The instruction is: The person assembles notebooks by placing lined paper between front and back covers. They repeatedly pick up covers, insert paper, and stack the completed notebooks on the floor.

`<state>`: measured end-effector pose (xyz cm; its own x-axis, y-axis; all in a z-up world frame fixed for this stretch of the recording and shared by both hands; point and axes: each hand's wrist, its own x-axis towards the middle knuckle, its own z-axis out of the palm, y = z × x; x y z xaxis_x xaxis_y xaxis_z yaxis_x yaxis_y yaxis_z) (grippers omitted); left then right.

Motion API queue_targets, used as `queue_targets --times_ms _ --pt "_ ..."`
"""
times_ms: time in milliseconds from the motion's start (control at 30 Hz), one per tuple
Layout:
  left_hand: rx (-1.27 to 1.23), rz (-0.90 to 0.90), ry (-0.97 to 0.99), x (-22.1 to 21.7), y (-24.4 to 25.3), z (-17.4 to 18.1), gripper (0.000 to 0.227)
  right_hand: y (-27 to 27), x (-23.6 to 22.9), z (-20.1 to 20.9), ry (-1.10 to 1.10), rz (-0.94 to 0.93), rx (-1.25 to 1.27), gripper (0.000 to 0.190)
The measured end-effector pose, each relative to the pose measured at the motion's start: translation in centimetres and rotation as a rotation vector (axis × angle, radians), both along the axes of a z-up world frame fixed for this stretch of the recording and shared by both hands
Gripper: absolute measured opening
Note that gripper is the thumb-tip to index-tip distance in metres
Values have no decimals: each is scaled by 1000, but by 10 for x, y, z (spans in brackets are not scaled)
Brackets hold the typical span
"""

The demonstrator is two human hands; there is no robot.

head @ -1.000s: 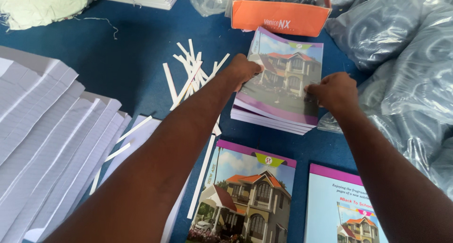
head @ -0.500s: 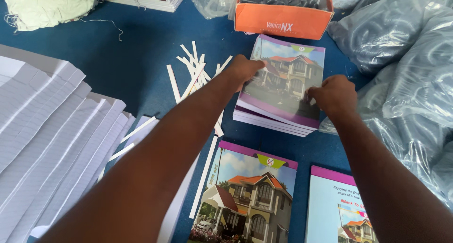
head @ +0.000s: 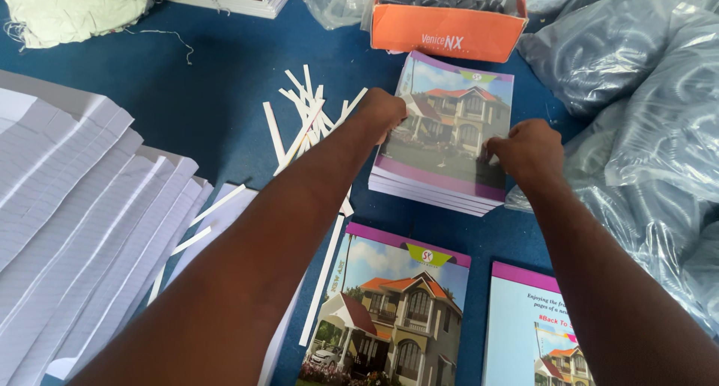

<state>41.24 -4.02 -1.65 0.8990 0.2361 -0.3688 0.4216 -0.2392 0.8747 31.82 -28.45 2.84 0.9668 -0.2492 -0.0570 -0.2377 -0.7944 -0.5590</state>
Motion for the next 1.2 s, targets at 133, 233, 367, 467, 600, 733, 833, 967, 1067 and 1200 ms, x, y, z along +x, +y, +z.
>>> queue_targets --times_ms 133,233,367,467,600,733,833,967,1067,1200 --pt "72 1 -31 1 -3 -2 26 -1 2 -1 20 5 -12 30" --pt "269 -36 -53 4 -3 -2 29 -1 5 -6 44 -46 64 33" --pt "580 -144 -98 8 1 -1 35 -6 11 -11 26 -41 103 33" --pt "331 -161 -92 0 7 -12 41 -10 15 -17 53 -52 158 34" --pt "-118 -173 5 -1 6 -20 64 -23 14 -18 112 382 -258 52" --pt "-98 -241 171 -1 5 -13 88 -17 19 -13 261 -167 857 69" --pt "-145 -308 206 -5 6 -7 92 -9 19 -6 313 -198 1009 86" --pt "-144 -321 234 -8 3 -7 91 -2 18 8 446 -41 1003 112" --pt "-153 -315 223 -6 0 -10 90 4 18 15 463 -65 959 117" --pt "-132 -345 238 -3 -1 -12 91 10 19 20 438 -50 897 119"
